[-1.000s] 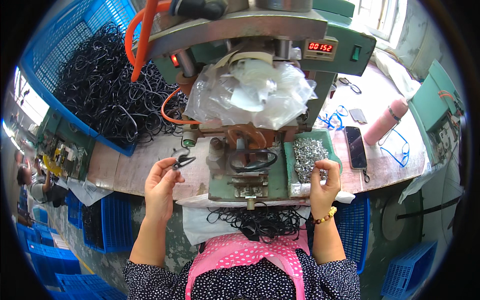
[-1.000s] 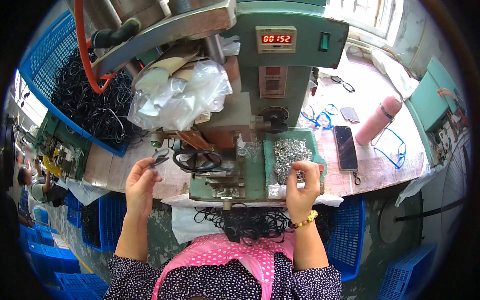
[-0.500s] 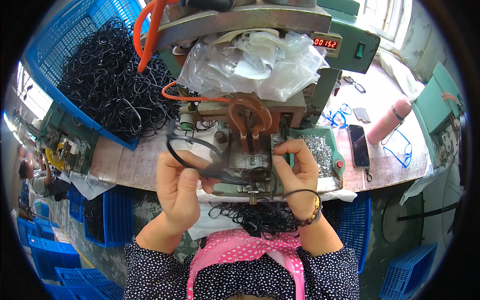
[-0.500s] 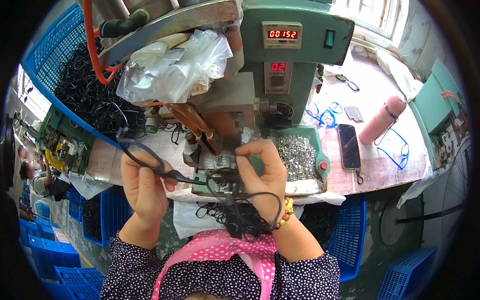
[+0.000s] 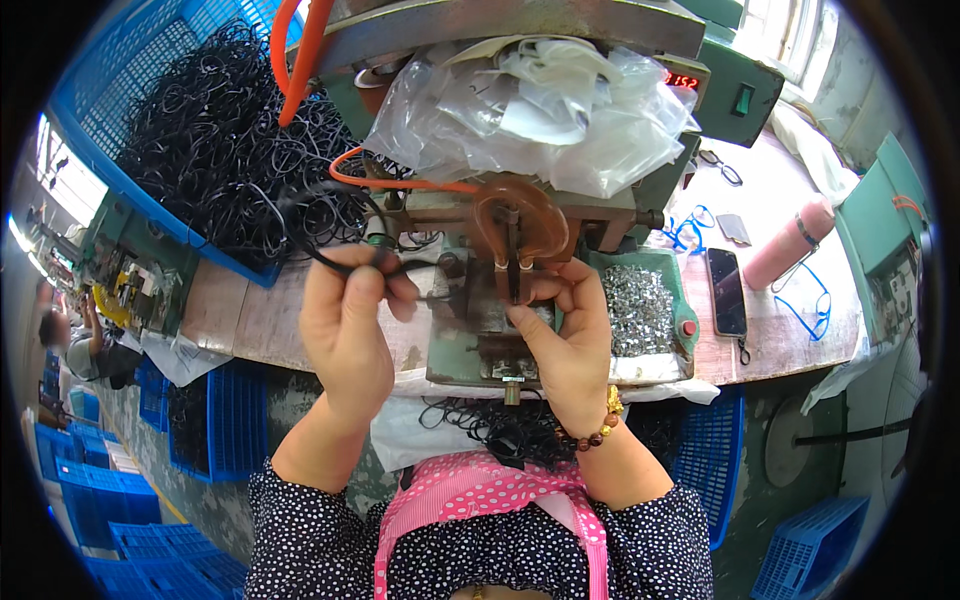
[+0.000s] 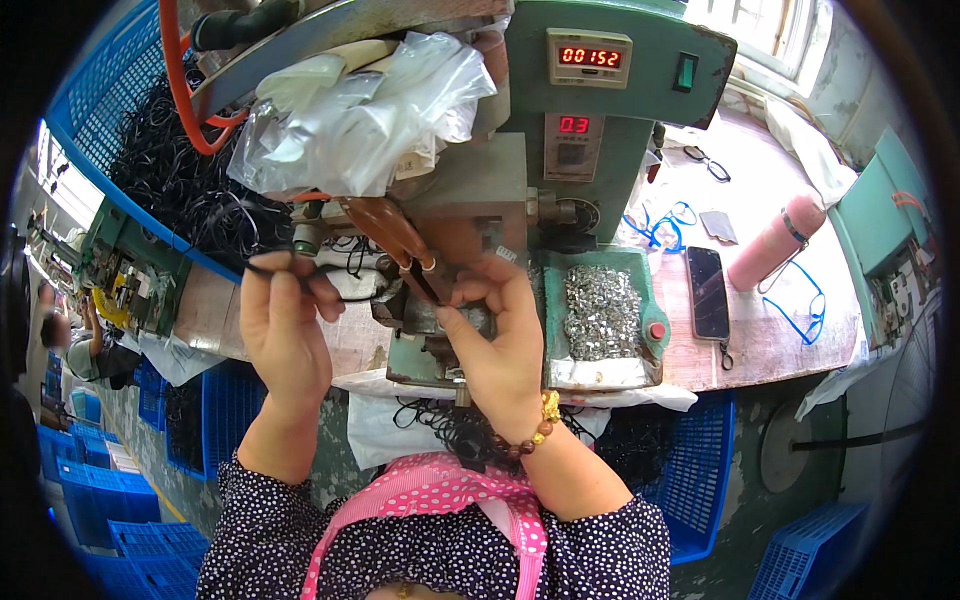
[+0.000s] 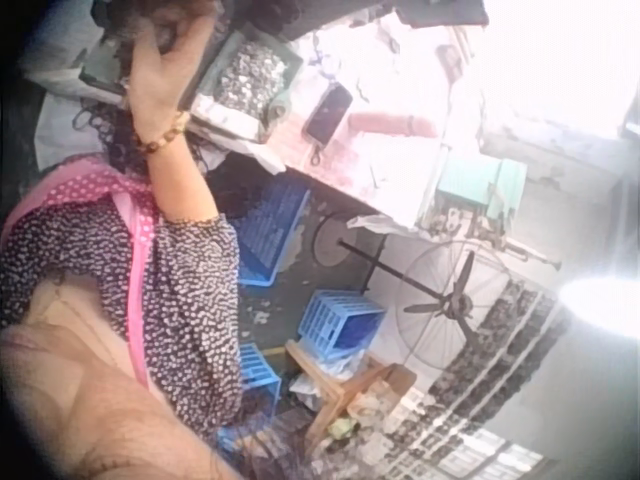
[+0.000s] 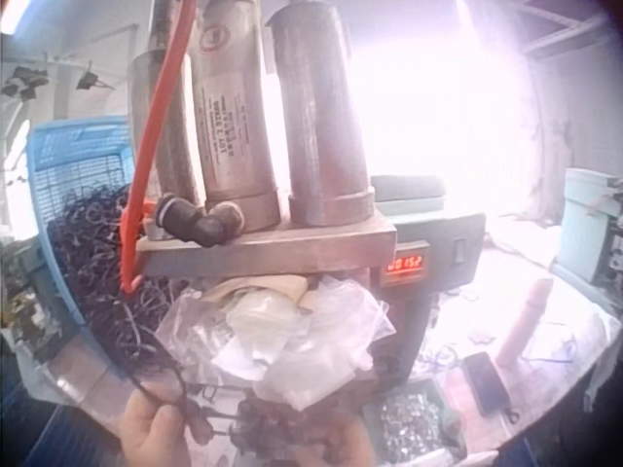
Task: The person repeatedly picks a black cable from a blue bin, places it into a press machine, and attaches a small metal connector to the cable end. The person then removes the assembled cable and places it on the table, repeating the process throughout the clip.
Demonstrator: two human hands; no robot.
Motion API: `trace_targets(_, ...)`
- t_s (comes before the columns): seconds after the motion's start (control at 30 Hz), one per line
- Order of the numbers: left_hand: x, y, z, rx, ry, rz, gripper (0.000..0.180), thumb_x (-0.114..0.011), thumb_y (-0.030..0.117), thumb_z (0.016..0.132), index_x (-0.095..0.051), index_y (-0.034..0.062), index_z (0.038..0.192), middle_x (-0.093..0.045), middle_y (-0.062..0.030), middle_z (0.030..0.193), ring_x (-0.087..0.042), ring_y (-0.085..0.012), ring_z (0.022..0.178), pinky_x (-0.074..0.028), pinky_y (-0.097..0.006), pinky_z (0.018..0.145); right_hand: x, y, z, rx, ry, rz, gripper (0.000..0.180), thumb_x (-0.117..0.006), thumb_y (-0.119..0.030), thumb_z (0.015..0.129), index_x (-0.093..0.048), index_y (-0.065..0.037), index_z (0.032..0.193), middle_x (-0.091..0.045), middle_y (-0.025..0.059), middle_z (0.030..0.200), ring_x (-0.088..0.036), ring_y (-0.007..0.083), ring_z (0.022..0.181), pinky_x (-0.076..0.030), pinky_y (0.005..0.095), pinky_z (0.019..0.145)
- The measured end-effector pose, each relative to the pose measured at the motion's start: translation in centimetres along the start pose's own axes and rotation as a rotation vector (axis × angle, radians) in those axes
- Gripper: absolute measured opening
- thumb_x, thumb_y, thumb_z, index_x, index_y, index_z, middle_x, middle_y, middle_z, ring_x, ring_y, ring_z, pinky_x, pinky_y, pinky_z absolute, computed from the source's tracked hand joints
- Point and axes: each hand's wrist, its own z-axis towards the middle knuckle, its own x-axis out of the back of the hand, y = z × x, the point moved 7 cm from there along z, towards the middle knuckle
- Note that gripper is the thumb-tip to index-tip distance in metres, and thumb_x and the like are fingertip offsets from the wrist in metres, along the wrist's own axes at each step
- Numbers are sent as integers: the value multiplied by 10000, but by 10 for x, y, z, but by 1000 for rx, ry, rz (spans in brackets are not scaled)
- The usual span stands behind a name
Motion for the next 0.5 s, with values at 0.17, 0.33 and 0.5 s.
trace_targets(0.17, -37, 2, -26, -19, -387, 260, 140, -510, -20, 995, -576, -48, 1116, -656, -135, 987, -639, -153, 804, -529, -285, 731, 16, -8, 0, 28, -14, -53, 449, -652, 85, 902, -492, 33, 1319, -671, 79, 1052, -624, 142, 1040, -462, 275, 970)
trace_targets(0.33, -50, -21, -21, 22, -358, 277, 141, -627, -10, 945, -648, -25, 1084, -701, -104, 880, -663, -161, 767, -524, -284, 697, 49, -22, -3, 104, 81, -112, 360, -620, 87, 929, -547, 30, 1277, -679, 83, 1081, -626, 132, 1045, -467, 274, 968)
trace_targets(0.5, -60, -16, -19, -215, -454, 436, 169, -691, -9, 873, -669, -18, 1041, -685, -155, 863, -664, -307, 726, -515, -365, 648, 112, -37, -20, 337, 346, -458, 291, -601, 60, 963, -604, 3, 1249, -673, 64, 1114, -619, 139, 1069, -460, 283, 986)
